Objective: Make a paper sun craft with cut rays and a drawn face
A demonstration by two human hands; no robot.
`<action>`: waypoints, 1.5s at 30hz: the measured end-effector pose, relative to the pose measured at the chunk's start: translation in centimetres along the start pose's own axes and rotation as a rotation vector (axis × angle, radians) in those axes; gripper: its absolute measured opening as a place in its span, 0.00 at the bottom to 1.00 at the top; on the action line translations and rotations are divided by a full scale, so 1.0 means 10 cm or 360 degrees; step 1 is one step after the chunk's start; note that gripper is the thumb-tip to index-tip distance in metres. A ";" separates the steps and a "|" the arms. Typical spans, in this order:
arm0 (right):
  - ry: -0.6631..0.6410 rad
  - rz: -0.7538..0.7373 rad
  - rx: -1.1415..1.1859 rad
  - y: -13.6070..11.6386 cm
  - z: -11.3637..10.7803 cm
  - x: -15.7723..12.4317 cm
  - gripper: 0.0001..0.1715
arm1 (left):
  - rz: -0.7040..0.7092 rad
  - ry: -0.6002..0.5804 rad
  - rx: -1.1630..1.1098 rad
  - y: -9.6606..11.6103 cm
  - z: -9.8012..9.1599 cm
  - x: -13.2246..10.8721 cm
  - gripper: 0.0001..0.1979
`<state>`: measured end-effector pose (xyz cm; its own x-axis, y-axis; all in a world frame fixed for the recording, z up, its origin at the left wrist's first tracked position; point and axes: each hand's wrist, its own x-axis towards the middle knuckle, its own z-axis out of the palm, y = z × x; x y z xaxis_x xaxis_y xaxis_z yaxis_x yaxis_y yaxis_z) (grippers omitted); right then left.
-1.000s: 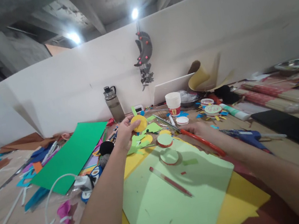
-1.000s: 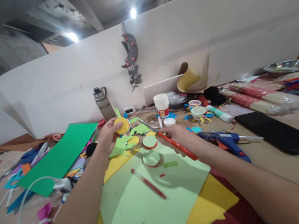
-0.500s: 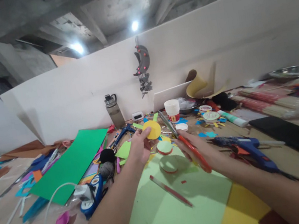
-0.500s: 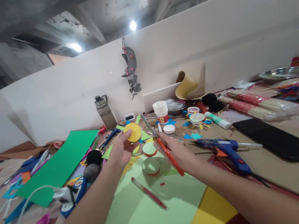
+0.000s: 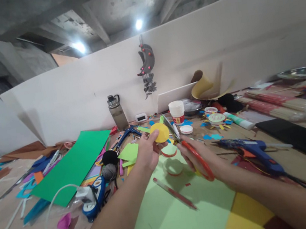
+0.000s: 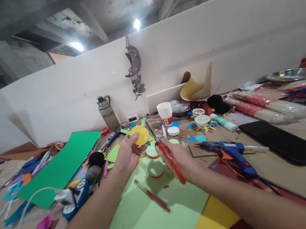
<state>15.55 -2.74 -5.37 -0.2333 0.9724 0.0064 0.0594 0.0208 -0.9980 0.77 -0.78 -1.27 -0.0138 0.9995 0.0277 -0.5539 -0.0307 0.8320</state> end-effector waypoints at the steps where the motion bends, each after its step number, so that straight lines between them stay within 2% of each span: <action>1: 0.0017 0.0017 0.0010 -0.02 0.01 -0.01 0.17 | -0.0004 0.0000 -0.0004 0.00 0.00 0.00 0.17; 6: 0.0089 0.0146 0.0054 -0.12 0.03 -0.04 0.14 | -0.0012 -0.0024 -0.0015 -0.03 0.01 -0.01 0.16; 19: 0.0115 -0.0002 0.0018 -0.14 0.03 -0.08 0.16 | -0.0012 -0.0068 -0.0017 -0.05 0.01 -0.03 0.13; 25: 0.0155 0.0089 0.0165 -0.14 0.05 -0.07 0.15 | -0.0027 -0.0075 -0.0015 -0.06 0.00 -0.01 0.14; 31: 0.0136 -0.0022 0.0080 -0.16 0.05 -0.10 0.14 | -0.0023 -0.0093 -0.0012 -0.07 0.01 -0.02 0.15; 34: 0.0152 -0.0003 0.0077 -0.20 0.05 -0.13 0.14 | -0.0021 -0.0066 0.0011 -0.07 0.00 -0.02 0.16; 38: 0.0179 0.0062 0.0088 -0.20 0.00 -0.11 0.16 | 0.0008 0.0058 0.0103 -0.03 -0.04 0.02 0.20; 41: 0.0095 -0.0032 0.0037 -0.11 -0.10 -0.02 0.18 | 0.0079 0.0114 0.0169 0.02 -0.11 0.09 0.20; 45: -0.0092 -0.0160 -0.0039 -0.07 -0.25 0.08 0.20 | 0.0167 0.0083 0.0159 0.11 -0.20 0.17 0.19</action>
<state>17.76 -1.38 -4.55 -0.2947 0.9502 0.1019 0.0564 0.1237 -0.9907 -1.46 0.84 -1.43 -0.1118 0.9896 0.0910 -0.4613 -0.1328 0.8772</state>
